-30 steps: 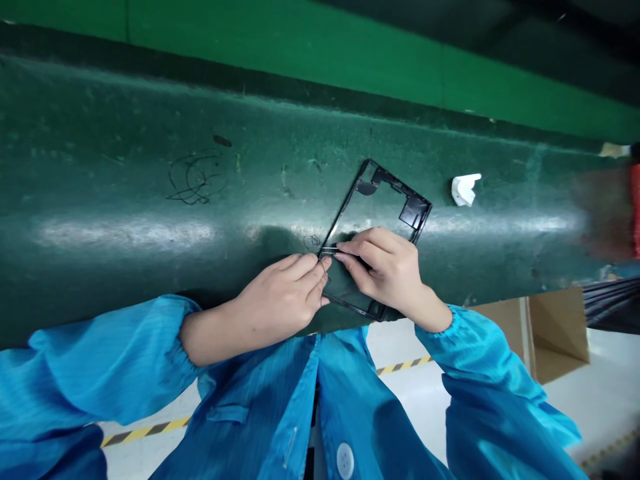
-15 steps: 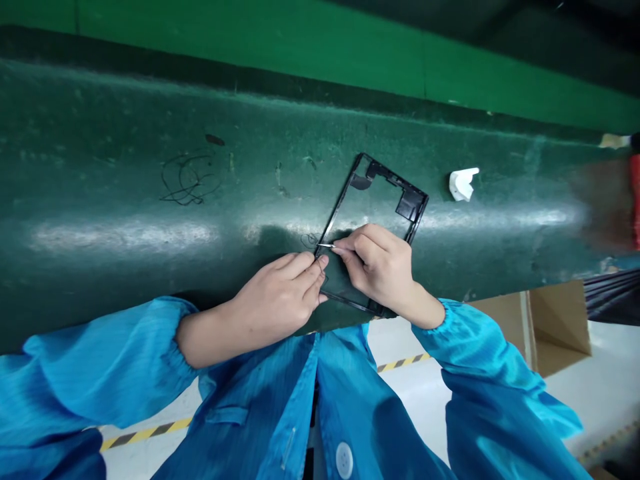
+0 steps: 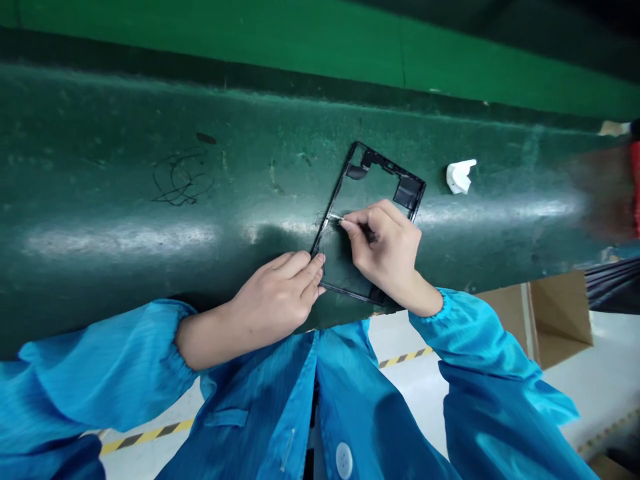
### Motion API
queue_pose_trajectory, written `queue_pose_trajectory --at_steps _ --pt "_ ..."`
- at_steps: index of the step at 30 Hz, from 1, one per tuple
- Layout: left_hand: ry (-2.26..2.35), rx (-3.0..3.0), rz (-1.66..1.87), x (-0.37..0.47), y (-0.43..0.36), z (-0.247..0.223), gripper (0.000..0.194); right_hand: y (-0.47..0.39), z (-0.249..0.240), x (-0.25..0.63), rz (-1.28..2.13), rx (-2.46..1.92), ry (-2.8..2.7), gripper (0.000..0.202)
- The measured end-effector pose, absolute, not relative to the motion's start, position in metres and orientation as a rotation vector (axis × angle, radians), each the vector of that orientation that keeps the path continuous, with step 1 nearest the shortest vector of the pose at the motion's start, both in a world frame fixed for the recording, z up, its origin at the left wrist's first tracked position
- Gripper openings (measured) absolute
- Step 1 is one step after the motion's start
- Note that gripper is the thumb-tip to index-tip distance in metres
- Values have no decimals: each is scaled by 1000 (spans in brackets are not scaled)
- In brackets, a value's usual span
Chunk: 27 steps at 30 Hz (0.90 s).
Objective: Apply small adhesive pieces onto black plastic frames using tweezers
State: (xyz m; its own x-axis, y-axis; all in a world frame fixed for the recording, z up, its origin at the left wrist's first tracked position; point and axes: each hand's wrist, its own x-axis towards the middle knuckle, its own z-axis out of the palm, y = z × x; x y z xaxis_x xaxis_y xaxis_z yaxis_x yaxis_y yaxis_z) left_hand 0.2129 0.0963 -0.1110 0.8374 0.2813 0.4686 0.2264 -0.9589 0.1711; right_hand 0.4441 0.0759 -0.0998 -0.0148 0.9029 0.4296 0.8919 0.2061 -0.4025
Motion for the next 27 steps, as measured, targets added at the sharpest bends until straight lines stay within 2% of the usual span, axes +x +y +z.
queue_pose_trajectory --at_steps 11,20,27 --pt "391 2934 799 214 95 -111 23 124 -85 481 -183 -1743 -1731 12" --pt "378 2912 821 214 94 -112 22 194 -53 518 -201 -2031 -1457 9" --pt "384 2945 821 213 88 -110 23 248 -34 561 -315 -2049 -1197 8"
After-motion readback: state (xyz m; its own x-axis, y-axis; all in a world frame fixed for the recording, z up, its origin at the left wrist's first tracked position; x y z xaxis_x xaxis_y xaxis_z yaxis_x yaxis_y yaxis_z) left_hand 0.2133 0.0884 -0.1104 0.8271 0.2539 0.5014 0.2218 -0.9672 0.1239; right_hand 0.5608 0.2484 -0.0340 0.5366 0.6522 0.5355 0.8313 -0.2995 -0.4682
